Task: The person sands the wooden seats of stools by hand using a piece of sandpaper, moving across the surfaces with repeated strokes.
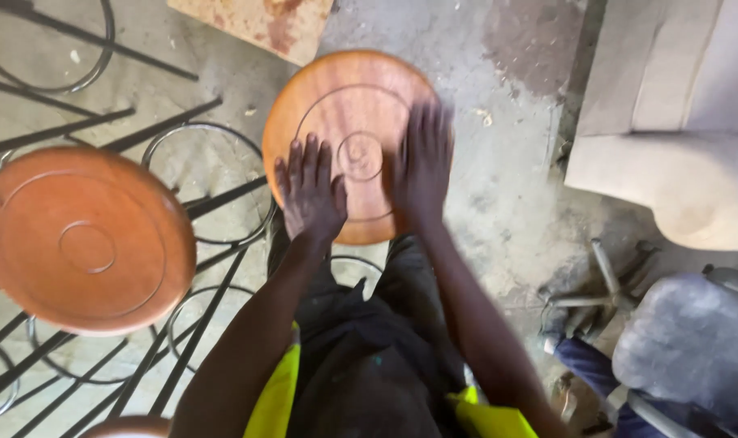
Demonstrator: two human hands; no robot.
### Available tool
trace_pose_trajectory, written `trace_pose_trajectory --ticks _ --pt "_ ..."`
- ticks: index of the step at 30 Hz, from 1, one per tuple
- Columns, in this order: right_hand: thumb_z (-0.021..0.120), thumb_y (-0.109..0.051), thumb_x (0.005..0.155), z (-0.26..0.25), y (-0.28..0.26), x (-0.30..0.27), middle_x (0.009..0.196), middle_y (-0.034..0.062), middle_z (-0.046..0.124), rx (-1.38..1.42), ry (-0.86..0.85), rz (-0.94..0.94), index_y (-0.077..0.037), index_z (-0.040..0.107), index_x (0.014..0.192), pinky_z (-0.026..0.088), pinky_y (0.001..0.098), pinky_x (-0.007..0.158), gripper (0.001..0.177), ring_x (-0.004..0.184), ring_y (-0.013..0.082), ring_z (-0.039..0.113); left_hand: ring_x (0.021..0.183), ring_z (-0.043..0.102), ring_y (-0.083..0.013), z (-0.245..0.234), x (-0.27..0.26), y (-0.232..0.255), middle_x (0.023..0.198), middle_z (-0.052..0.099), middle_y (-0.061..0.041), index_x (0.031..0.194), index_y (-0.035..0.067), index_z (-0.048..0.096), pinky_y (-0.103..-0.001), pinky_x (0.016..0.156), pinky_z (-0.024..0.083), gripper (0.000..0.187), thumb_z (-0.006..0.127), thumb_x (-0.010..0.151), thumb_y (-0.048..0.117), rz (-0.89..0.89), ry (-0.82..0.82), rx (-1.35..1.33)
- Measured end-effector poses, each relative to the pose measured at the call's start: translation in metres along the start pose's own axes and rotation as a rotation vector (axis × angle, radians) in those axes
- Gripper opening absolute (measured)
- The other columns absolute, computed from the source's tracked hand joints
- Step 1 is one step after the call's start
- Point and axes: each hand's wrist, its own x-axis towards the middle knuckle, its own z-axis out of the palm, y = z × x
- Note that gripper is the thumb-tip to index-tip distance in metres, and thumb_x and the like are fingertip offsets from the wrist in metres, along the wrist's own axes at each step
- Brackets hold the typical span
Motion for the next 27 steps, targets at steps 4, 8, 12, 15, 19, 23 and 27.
trace_pose_trajectory --ticks 4,8,12,15,19,23,27 --pt "0.055 -0.026 0.104 -0.023 0.023 -0.136 0.156 0.0238 0.05 0.0 -0.043 0.019 -0.002 0.055 0.149 0.031 0.0542 0.119 0.051 0.147 0.0449 0.042 0.153 0.034 -0.0329 0.006 -0.001 0.0 0.162 0.044 -0.01 0.149 0.013 0.058 -0.057 0.124 0.022 0.054 0.055 0.101 0.038 0.022 0.121 0.054" --pt "0.046 -0.029 0.107 0.001 0.039 -0.001 0.158 0.0179 0.048 0.001 -0.102 -0.066 -0.008 0.05 0.155 0.036 0.0604 0.115 0.053 0.149 0.0427 0.038 0.153 0.031 -0.0344 0.004 0.001 -0.002 0.163 0.042 -0.012 0.151 0.01 0.056 -0.058 0.124 0.022 0.055 0.051 0.103 0.038 0.055 0.124 0.075" --pt "0.052 -0.031 0.108 -0.02 0.056 -0.005 0.164 0.0137 0.04 0.05 -0.181 -0.188 -0.013 0.047 0.159 0.03 0.0629 0.119 0.055 0.153 0.0411 0.029 0.153 0.031 -0.0337 -0.001 -0.006 0.0 0.164 0.04 -0.012 0.15 0.01 0.057 -0.057 0.124 0.02 0.055 0.051 0.104 0.039 0.077 0.142 0.077" --pt "0.05 -0.027 0.106 -0.038 0.058 -0.081 0.165 0.0143 0.041 0.02 -0.255 -0.163 -0.012 0.046 0.159 0.025 0.0589 0.121 0.055 0.154 0.0396 0.029 0.153 0.032 -0.0347 0.007 0.001 -0.001 0.163 0.042 -0.013 0.149 0.009 0.058 -0.057 0.123 0.022 0.056 0.055 0.102 0.039 0.064 0.163 0.073" --pt "0.048 -0.027 0.106 -0.036 0.045 -0.025 0.163 0.0169 0.042 -0.029 -0.391 -0.179 -0.01 0.041 0.161 0.028 0.063 0.118 0.058 0.153 0.0424 0.03 0.153 0.032 -0.0346 0.008 0.001 -0.002 0.162 0.042 -0.012 0.148 0.009 0.058 -0.057 0.124 0.021 0.054 0.05 0.104 0.039 0.063 0.172 0.083" --pt "0.056 -0.033 0.113 0.023 0.049 0.083 0.164 0.0124 0.04 0.025 -0.3 -0.322 -0.015 0.042 0.162 0.032 0.0633 0.116 0.054 0.151 0.0391 0.029 0.152 0.033 -0.0337 0.005 -0.003 -0.003 0.162 0.043 -0.011 0.149 0.01 0.057 -0.057 0.124 0.022 0.056 0.052 0.102 0.04 0.07 0.191 0.074" --pt "0.046 -0.034 0.112 -0.015 0.042 0.01 0.165 0.015 0.039 0.031 -0.302 -0.232 -0.013 0.038 0.163 0.032 0.0615 0.116 0.056 0.153 0.0408 0.029 0.152 0.035 -0.0338 0.002 -0.001 0.002 0.16 0.045 -0.011 0.148 0.01 0.059 -0.057 0.124 0.024 0.056 0.052 0.101 0.04 0.06 0.179 0.055"
